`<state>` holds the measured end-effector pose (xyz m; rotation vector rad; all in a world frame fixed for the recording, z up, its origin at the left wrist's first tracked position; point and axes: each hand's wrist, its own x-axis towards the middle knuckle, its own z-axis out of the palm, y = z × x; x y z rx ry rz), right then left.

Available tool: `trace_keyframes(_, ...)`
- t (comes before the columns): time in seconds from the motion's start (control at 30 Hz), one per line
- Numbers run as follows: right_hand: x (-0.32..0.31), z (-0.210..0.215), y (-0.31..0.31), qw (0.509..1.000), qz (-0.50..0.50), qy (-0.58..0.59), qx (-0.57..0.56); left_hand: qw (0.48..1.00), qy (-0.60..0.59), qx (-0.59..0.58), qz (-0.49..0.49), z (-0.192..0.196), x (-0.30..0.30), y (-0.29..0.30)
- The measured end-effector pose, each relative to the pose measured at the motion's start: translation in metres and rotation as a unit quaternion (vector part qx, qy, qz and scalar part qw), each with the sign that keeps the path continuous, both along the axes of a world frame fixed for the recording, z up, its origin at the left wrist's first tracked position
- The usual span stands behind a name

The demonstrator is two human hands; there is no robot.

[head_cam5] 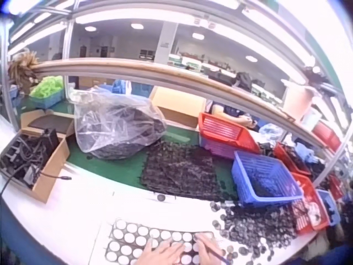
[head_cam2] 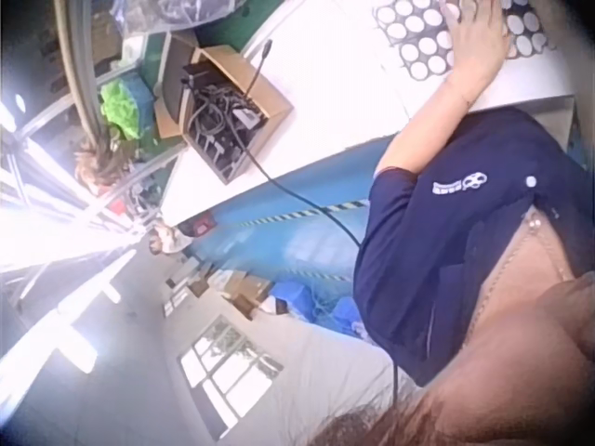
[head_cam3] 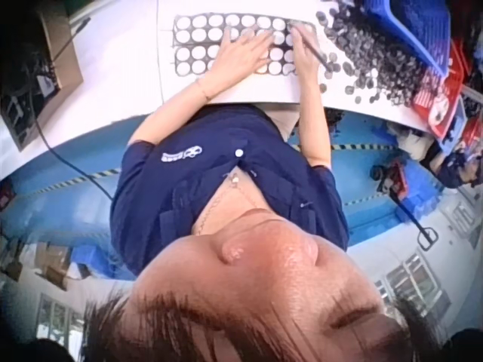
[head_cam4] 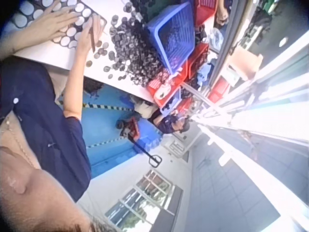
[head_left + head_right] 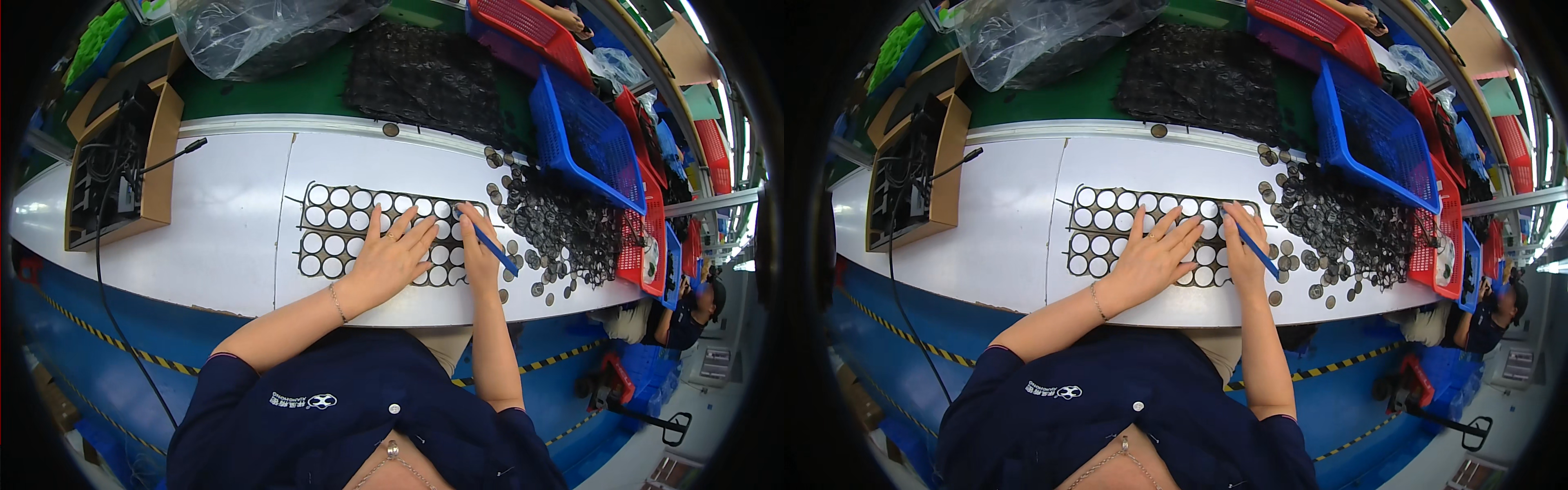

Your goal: The person places circular metal parts into a grid template using a positioning tool and their hands.

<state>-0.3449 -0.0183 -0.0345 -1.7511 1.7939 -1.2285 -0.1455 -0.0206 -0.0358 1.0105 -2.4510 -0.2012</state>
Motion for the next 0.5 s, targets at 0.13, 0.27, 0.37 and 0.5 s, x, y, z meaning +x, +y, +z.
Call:
trace_keyframes(0.13, 0.0039, -0.0061, 0.0025, 0.999, 0.044, 0.004, 0.03, 1.0, -0.009, 0.013, 0.007, -0.0046, 0.0004, -0.0028)
trace_keyframes(0.27, 0.0083, -0.0014, 0.0033, 0.997, 0.05, 0.017, 0.048, 1.0, -0.008, 0.015, 0.007, -0.0049, -0.0002, -0.0023)
trace_keyframes(0.37, 0.0097, -0.0009, 0.0035, 0.997, 0.048, 0.023, 0.054, 1.0, -0.007, 0.013, 0.007, -0.0057, 0.0004, -0.0021)
trace_keyframes(0.5, 0.0093, -0.0023, 0.0033, 0.998, 0.037, 0.015, 0.055, 1.0, -0.005, 0.015, 0.006, -0.006, 0.0002, -0.0022)
